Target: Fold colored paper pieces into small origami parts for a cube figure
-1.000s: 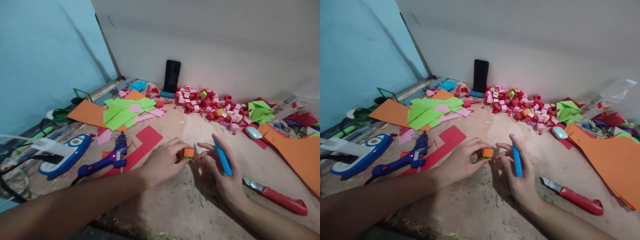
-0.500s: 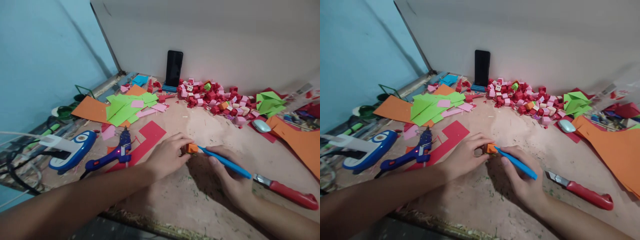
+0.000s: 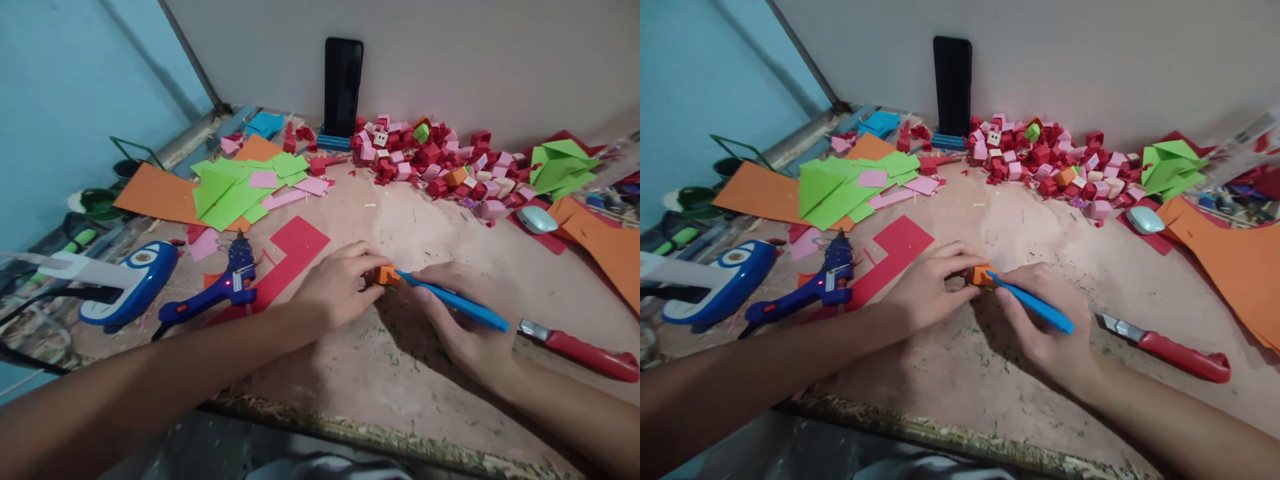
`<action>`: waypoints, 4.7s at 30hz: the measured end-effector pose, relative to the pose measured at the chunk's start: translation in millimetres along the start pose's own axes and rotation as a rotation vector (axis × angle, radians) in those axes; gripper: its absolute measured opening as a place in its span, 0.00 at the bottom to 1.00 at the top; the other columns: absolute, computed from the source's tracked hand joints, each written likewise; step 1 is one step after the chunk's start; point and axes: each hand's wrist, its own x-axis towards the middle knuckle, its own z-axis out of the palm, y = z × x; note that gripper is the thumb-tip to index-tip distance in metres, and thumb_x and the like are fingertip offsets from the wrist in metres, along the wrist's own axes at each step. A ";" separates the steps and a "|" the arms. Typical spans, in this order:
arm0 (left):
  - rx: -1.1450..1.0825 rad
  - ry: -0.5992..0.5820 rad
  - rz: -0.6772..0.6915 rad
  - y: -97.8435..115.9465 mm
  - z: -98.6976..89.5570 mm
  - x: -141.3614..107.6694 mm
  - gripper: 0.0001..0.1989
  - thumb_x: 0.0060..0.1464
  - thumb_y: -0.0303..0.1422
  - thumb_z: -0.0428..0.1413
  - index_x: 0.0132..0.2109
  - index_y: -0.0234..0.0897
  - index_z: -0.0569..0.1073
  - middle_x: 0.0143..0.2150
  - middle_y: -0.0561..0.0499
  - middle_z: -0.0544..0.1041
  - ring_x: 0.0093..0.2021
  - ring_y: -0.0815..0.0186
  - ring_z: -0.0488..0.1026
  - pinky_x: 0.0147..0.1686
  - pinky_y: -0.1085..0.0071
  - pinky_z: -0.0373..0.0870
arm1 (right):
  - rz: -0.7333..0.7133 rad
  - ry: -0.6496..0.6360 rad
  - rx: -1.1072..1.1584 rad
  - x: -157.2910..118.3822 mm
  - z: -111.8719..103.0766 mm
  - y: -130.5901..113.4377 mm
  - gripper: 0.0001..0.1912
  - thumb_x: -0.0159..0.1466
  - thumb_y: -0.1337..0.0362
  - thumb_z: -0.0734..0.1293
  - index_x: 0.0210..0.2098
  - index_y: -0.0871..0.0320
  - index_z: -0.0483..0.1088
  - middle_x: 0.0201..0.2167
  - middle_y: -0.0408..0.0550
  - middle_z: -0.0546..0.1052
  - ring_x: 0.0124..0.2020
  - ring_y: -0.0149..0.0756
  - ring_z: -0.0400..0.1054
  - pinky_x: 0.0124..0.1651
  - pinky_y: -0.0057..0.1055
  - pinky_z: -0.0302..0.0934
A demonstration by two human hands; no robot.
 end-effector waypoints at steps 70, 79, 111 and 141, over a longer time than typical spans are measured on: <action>0.020 -0.011 0.022 0.2 -1.0 -0.8 0.16 0.59 0.26 0.66 0.54 0.42 0.82 0.53 0.49 0.83 0.52 0.59 0.80 0.53 0.61 0.77 | 0.073 -0.054 -0.016 0.2 2.6 8.1 0.06 0.70 0.65 0.73 0.44 0.47 0.81 0.39 0.45 0.84 0.38 0.42 0.78 0.43 0.42 0.70; 0.030 -0.023 0.002 2.5 -2.7 -0.2 0.16 0.59 0.27 0.67 0.54 0.41 0.82 0.54 0.49 0.83 0.52 0.59 0.79 0.56 0.60 0.76 | 0.049 0.006 -0.021 -0.4 2.7 6.3 0.05 0.70 0.67 0.73 0.42 0.50 0.82 0.38 0.45 0.85 0.36 0.39 0.77 0.42 0.39 0.70; 0.022 -0.003 0.022 0.3 -0.9 -0.9 0.16 0.60 0.27 0.66 0.54 0.41 0.82 0.53 0.49 0.82 0.51 0.59 0.79 0.54 0.61 0.76 | 0.089 0.049 -0.026 0.6 3.3 7.1 0.04 0.69 0.65 0.74 0.41 0.50 0.83 0.36 0.46 0.84 0.34 0.41 0.77 0.39 0.40 0.72; 0.040 0.027 0.029 -1.1 -0.4 -1.0 0.16 0.59 0.28 0.68 0.54 0.42 0.82 0.53 0.50 0.82 0.51 0.59 0.79 0.52 0.61 0.76 | 0.059 0.076 0.009 0.3 3.6 5.7 0.07 0.67 0.70 0.74 0.41 0.52 0.83 0.36 0.44 0.84 0.35 0.36 0.76 0.40 0.35 0.69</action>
